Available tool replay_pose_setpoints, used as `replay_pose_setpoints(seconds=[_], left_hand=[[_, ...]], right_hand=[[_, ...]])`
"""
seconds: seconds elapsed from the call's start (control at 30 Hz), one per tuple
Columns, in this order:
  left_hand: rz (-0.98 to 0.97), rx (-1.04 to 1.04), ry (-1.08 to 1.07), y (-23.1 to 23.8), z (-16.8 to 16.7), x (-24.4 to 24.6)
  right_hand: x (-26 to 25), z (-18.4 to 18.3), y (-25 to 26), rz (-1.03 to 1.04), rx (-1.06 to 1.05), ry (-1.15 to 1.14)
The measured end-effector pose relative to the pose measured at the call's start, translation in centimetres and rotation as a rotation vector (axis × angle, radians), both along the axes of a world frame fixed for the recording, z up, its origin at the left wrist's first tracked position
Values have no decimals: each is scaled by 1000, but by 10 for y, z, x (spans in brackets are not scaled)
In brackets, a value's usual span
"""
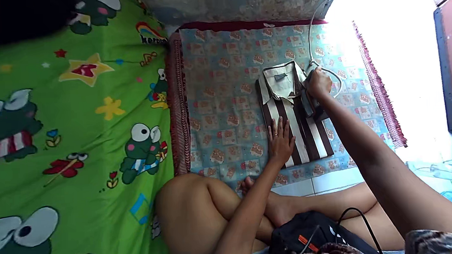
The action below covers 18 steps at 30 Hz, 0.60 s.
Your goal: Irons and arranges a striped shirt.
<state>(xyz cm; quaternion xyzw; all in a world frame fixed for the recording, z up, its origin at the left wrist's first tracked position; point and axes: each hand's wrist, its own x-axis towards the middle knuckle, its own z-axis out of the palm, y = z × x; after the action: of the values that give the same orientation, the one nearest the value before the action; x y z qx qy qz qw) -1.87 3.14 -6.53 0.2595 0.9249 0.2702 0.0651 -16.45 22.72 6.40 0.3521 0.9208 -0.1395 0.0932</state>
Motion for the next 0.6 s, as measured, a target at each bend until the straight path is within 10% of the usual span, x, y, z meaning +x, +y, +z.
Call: replay_pose_setpoints(seconds=[0.27, 0.43, 0.6], left_hand=[[76, 152, 56, -4, -3, 5], [140, 263, 142, -3, -7, 10], [325, 426, -172, -37, 27, 32]], right_hand=[[94, 4, 3, 147, -37, -31], [64, 5, 11, 84, -12, -33], [106, 2, 7, 155, -79, 9]])
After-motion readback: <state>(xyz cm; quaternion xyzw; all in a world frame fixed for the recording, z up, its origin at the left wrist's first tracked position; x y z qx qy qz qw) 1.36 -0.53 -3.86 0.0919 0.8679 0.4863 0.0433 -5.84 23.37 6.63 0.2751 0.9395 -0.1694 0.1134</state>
